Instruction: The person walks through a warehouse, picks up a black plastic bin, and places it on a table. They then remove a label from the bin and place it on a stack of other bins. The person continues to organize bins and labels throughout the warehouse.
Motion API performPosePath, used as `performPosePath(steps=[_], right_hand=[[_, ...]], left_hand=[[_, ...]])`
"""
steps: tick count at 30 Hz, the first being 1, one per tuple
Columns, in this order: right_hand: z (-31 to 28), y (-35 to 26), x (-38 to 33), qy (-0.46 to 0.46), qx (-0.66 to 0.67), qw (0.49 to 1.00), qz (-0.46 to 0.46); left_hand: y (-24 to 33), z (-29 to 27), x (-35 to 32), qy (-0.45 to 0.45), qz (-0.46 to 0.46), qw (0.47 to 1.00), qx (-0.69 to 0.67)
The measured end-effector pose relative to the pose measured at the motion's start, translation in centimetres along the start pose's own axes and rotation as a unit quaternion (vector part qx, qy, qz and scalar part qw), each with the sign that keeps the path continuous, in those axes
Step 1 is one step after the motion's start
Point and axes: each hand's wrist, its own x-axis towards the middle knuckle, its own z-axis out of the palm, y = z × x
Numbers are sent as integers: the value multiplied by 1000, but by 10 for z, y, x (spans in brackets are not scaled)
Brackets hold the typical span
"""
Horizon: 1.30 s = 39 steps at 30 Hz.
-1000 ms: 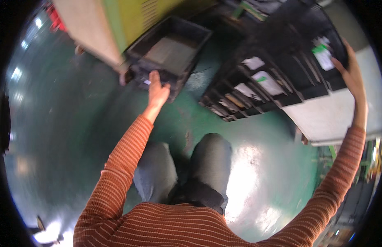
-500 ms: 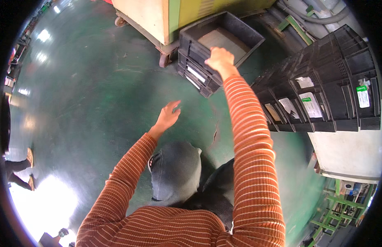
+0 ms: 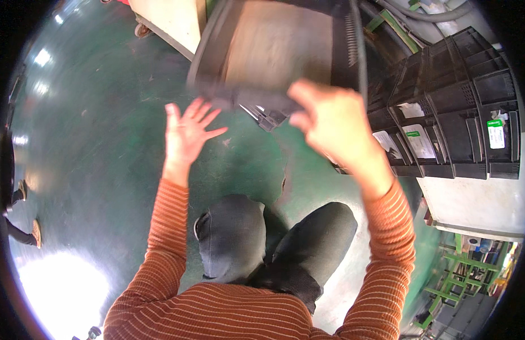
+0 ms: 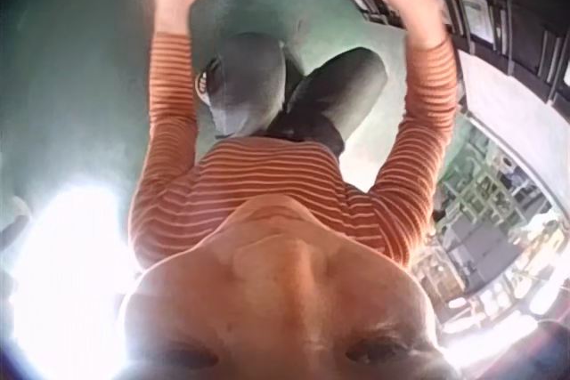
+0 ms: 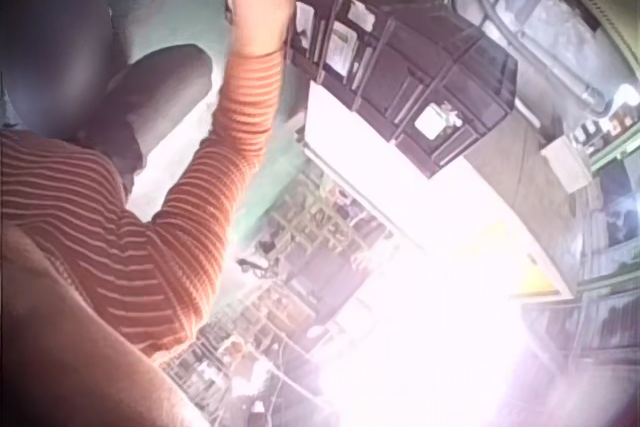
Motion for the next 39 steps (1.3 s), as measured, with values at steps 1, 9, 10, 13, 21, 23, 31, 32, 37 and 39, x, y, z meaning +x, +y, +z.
performPosePath(steps=[1,9,10,13,21,23,31,32,37,39], right_hand=[[16,-11,-16,0,29,999,-29],[137,-55,-76,-104,62,982,-144],[146,-57,-70,-94,88,980,-155],[143,-60,-27,-123,305,935,-137],[225,72,43,-331,54,890,308],[247,87,31,-270,27,924,269],[239,49,-36,-320,76,928,178],[240,41,-54,-342,84,919,177],[240,5,-98,-383,128,912,68],[238,-4,-91,-415,142,896,71]], left_hand=[[16,11,-15,102,-35,993,-45],[-14,-46,-93,159,-21,963,216],[-19,-61,-98,180,-13,965,192],[-25,-113,-120,255,21,945,206],[-5,-243,-193,388,30,885,256],[4,-252,-197,383,11,887,257],[15,-241,-152,412,134,446,783],[15,-219,-137,371,182,441,797],[-30,-109,-64,186,196,683,679],[-64,-88,-43,146,142,772,602]])
